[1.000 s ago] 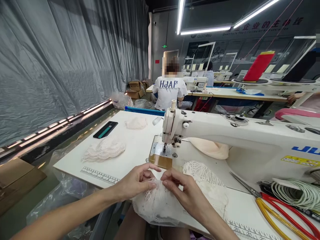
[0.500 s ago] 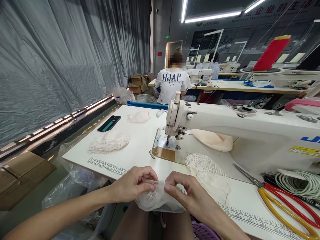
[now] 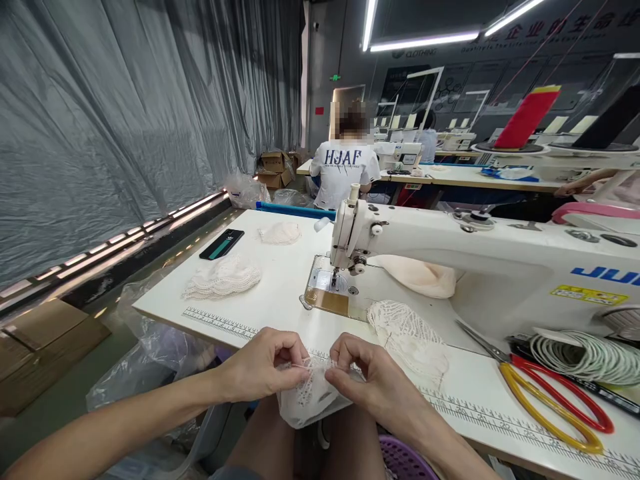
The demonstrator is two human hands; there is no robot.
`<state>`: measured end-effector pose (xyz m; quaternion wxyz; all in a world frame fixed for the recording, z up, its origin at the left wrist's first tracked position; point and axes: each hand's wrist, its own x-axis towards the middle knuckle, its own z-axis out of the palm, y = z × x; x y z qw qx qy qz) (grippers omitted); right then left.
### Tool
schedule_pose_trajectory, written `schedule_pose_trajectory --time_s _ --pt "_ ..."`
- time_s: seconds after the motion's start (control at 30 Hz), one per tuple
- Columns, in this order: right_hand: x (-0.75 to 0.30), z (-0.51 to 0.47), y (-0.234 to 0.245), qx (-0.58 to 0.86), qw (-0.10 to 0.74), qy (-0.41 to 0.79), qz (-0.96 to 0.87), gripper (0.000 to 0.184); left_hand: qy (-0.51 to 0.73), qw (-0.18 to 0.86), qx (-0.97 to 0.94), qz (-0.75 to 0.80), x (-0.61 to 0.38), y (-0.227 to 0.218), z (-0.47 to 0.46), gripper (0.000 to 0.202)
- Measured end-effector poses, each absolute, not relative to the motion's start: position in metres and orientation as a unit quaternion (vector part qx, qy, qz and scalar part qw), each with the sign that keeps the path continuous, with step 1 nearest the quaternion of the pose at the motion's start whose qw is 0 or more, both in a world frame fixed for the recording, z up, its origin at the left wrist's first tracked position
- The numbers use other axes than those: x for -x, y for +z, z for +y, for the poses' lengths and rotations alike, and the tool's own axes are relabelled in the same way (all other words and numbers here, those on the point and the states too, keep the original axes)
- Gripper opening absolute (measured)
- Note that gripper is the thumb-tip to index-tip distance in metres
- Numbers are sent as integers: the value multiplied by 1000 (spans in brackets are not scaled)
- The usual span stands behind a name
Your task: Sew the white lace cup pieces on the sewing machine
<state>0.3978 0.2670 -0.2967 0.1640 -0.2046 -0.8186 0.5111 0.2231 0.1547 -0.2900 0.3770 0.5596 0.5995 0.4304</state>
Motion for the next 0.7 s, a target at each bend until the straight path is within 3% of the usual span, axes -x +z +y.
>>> schedule_pose_trajectory --time_s 0.07,0.2,0.4,0.53,0.7 --pt "-396 267 -297 210 167 535 -801 30 443 394 -541 596 -223 -291 155 13" --pt "-392 271 -298 207 177 570 -775 26 432 396 -549 596 -218 -294 162 42" --pt "-381 284 -297 208 166 580 -770 25 398 421 -561 592 -203 -296 188 37" --pt "-371 308 -303 218 183 447 -848 14 353 382 -600 608 -193 -295 223 18" --pt "-362 358 -322 243 250 280 -895 8 293 273 -641 655 -183 -303 279 14"
